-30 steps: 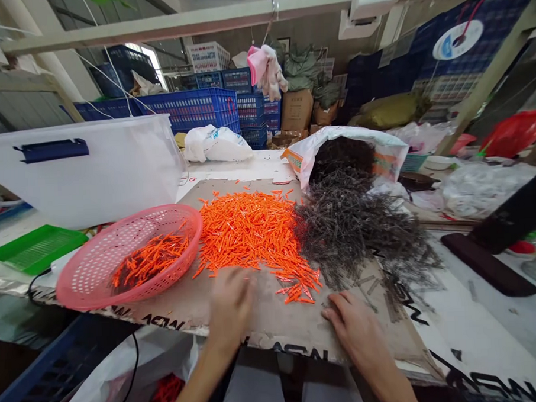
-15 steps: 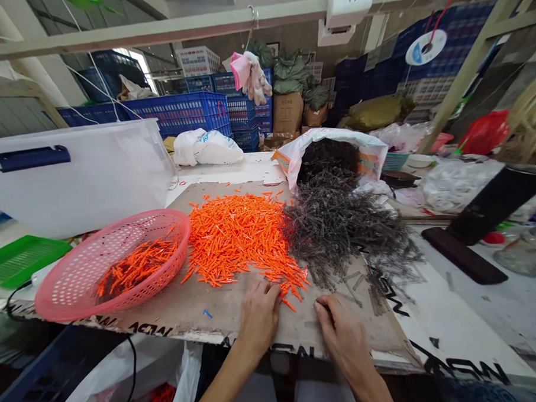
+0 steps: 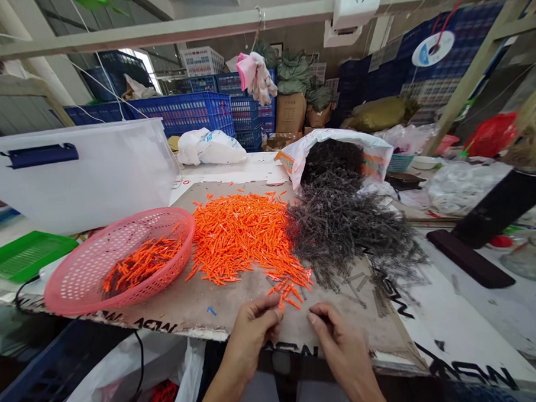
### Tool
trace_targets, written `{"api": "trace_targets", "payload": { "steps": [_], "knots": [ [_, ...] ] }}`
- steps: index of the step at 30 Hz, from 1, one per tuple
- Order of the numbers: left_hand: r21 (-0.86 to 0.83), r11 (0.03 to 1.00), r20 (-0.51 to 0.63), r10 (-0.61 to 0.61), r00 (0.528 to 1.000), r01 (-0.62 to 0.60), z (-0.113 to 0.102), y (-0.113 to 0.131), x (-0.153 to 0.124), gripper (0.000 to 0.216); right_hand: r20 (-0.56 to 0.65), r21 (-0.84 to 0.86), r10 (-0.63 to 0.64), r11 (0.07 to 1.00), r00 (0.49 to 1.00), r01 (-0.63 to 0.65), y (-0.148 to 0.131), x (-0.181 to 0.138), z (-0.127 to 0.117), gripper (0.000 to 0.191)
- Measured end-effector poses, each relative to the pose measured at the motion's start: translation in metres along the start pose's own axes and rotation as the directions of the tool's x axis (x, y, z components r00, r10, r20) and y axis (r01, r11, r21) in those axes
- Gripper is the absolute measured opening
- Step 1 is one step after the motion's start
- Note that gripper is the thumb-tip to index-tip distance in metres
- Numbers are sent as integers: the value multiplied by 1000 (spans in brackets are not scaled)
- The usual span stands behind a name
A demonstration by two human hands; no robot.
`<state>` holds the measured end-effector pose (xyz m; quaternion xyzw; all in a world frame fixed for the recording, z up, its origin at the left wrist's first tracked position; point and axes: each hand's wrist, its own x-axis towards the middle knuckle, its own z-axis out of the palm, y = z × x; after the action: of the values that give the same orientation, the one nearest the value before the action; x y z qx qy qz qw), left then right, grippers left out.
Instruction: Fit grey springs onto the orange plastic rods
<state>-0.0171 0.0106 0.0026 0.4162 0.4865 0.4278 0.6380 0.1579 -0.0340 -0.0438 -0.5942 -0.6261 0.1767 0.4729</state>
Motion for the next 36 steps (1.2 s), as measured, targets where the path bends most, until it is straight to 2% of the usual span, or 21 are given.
{"api": "trace_targets", "payload": {
  "steps": [2,5,10,12,16,19,21,24,28,32,36],
  "knots": [
    [-144,983,63,-102,993,110,6,-3,-9,26,79,138,32,990,996,-42,-13,-2,5,19],
    [-204,969,106,-122,987,142,13,-8,-18,19,134,296,76,949,988,-113,-28,-5,11,19],
    [-233,963,57,-121,991,132,17,-10,-22,17,151,383,142,904,978,-190,-33,-8,11,18],
    [-284,944,61,-155,986,166,16,-8,-23,21,133,404,155,894,979,-196,-30,-8,9,18],
    [-397,846,246,-276,929,356,15,-6,-25,20,115,414,104,899,988,-143,-26,-6,6,15],
    [-452,794,320,-280,905,405,15,-9,-25,13,164,417,122,891,979,-181,-28,-5,7,17],
    [-483,790,326,-238,915,378,16,-12,-25,10,138,422,174,880,975,-217,-30,-6,8,19],
    [-498,814,309,-157,938,300,19,-17,-27,21,72,444,281,850,957,-283,-32,-10,13,21],
    [-438,884,192,-88,978,165,23,-22,-31,24,82,565,394,738,915,-369,-35,-14,20,28],
    [-327,945,89,20,996,11,26,-23,-34,19,152,655,405,641,901,-399,-39,-13,19,32],
    [-204,977,96,88,991,-67,27,-22,-35,25,154,660,399,639,904,-394,-43,-14,18,30]
  ]
}}
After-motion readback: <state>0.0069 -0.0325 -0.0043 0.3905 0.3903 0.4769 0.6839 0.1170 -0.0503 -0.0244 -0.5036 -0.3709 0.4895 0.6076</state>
